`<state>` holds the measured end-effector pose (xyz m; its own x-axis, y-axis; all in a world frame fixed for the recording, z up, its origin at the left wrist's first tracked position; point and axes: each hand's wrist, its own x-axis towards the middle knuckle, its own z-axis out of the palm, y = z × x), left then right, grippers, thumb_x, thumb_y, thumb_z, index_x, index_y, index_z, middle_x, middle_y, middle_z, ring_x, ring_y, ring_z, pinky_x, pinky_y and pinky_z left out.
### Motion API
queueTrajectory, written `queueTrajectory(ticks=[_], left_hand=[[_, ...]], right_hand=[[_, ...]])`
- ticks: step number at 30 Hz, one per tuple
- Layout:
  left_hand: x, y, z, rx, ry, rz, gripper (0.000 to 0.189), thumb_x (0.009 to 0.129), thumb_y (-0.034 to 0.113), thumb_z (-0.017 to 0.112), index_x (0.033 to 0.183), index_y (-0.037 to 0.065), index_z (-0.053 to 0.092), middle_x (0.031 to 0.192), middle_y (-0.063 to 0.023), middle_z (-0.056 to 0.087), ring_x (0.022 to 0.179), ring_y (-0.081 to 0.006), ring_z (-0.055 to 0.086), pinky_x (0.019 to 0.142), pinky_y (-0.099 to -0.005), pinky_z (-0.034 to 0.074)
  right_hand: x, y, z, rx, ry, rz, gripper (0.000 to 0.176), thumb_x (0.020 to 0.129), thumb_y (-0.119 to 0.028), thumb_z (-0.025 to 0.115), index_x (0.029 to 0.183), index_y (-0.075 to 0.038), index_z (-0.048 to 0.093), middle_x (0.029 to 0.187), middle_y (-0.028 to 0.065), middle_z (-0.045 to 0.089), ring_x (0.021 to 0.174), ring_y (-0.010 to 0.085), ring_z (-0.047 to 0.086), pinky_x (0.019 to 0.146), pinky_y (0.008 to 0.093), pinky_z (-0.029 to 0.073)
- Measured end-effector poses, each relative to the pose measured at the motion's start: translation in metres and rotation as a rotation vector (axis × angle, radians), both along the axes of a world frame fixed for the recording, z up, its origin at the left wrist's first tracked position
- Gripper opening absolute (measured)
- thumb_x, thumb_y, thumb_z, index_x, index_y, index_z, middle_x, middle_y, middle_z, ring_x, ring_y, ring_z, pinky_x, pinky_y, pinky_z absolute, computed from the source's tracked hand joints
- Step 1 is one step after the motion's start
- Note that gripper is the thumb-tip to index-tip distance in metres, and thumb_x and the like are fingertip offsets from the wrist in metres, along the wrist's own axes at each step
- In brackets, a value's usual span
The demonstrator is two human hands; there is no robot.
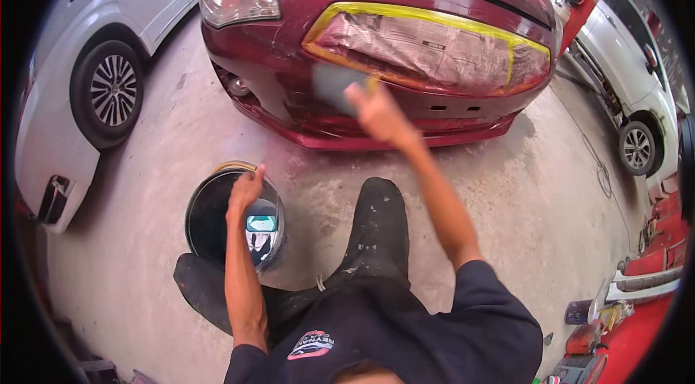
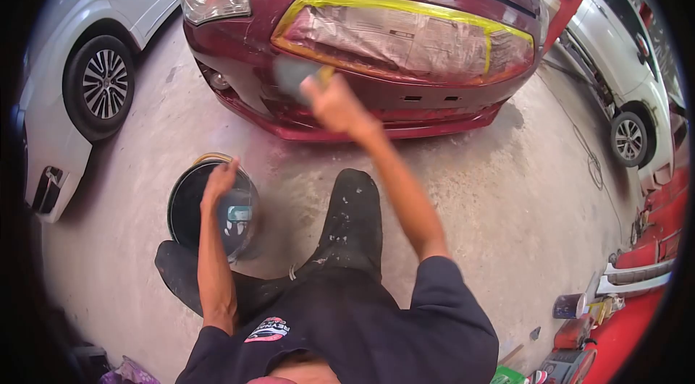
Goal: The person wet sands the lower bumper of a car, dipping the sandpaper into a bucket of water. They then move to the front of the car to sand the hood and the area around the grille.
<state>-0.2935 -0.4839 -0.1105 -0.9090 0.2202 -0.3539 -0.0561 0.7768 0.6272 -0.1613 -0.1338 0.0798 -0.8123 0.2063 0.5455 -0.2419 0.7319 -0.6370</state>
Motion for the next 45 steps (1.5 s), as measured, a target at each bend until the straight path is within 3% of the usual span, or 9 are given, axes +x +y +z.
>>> queueTrajectory(ticks=[7,10,17,21,30,34,38,40,45], left_hand=[[0.021,-0.106,0.042,1.405,-0.527,-0.537,0.083,0.107,0.071,0.045,0.157,0.004,0.046,0.133,-0.0134,0.066,0.113,-0.0212,0.062,0.091,-0.0373,0.053],[0.034,-0.102,0.045,1.336,-0.347,-0.882,0.085,0.105,0.073,0.046,0.156,0.005,0.047,0.124,-0.0099,0.066,0.103,-0.0205,0.063,0.088,-0.0388,0.052],[0.023,-0.093,0.071,0.803,-0.578,-0.265,0.042,0.107,0.020,0.065,0.141,-0.004,0.059,0.132,-0.0145,0.069,0.120,-0.0326,0.071,0.081,-0.0506,0.070],[-0.024,-0.086,-0.033,-0.453,-0.676,-0.537,0.046,0.101,0.006,0.066,0.141,-0.013,0.057,0.144,-0.0204,0.063,0.122,-0.0338,0.071,0.082,-0.0417,0.070],[-0.001,-0.090,-0.243,-0.446,-0.927,-0.545,0.047,0.106,0.028,0.064,0.140,-0.004,0.063,0.143,-0.0148,0.067,0.113,-0.0286,0.075,0.084,-0.0348,0.068],[-0.054,-0.102,-0.151,-0.561,-0.879,-0.556,0.047,0.107,0.032,0.063,0.143,0.002,0.065,0.146,-0.0105,0.066,0.122,-0.0259,0.072,0.090,-0.0337,0.067],[-0.086,-0.036,0.156,-0.585,0.019,-0.664,0.049,0.104,0.050,0.065,0.118,0.004,0.075,0.102,-0.0174,0.076,0.078,-0.0210,0.073,0.070,-0.0409,0.056],[-0.085,0.023,0.220,0.426,0.494,-0.456,0.044,0.108,0.042,0.060,0.112,0.000,0.071,0.081,-0.0112,0.070,0.072,-0.0132,0.063,0.073,-0.0380,0.053],[-0.082,0.217,0.307,0.430,1.507,-0.421,0.031,0.100,0.016,0.064,0.128,0.005,0.070,0.095,-0.0244,0.074,0.082,-0.0444,0.070,0.075,-0.0500,0.055]], right_hand=[[-0.021,-0.217,-0.085,-1.148,-0.599,0.967,0.041,0.115,-0.027,0.041,0.141,0.003,0.052,0.108,0.0204,0.074,0.096,0.0283,0.078,0.089,0.0393,0.063],[-0.018,-0.225,-0.100,-0.983,-0.708,0.858,0.043,0.115,-0.029,0.041,0.141,0.004,0.050,0.107,0.0202,0.074,0.092,0.0274,0.078,0.084,0.0387,0.063],[-0.006,-0.181,-0.146,-0.527,-0.514,0.472,0.043,0.111,-0.036,0.055,0.127,0.002,0.065,0.106,0.0116,0.078,0.084,0.0185,0.075,0.078,0.0343,0.059],[0.027,-0.108,-0.161,-0.604,-0.569,0.255,0.041,0.109,-0.036,0.058,0.124,0.001,0.070,0.105,0.0122,0.081,0.080,0.0167,0.072,0.076,0.0343,0.058],[0.045,-0.089,-0.245,-0.793,-0.601,0.283,0.034,0.111,-0.028,0.055,0.127,-0.001,0.069,0.107,0.0102,0.078,0.080,0.0132,0.070,0.075,0.0310,0.057],[0.052,-0.056,-0.270,-0.735,-0.265,0.184,0.024,0.110,-0.018,0.055,0.115,-0.001,0.072,0.103,0.0091,0.078,0.080,0.0109,0.068,0.075,0.0298,0.056],[0.038,0.020,-0.153,-0.608,0.230,-0.093,0.013,0.106,-0.005,0.059,0.101,0.001,0.069,0.099,0.0067,0.077,0.076,0.0076,0.064,0.071,0.0278,0.054],[0.024,0.047,-0.088,-0.357,0.474,-0.365,0.011,0.104,-0.004,0.059,0.103,0.001,0.069,0.100,0.0111,0.072,0.083,0.0201,0.067,0.077,0.0347,0.054],[-0.030,0.125,-0.067,-0.029,0.665,-0.578,0.009,0.097,-0.005,0.062,0.101,-0.001,0.069,0.097,0.0152,0.066,0.094,0.0364,0.062,0.085,0.0467,0.049]])
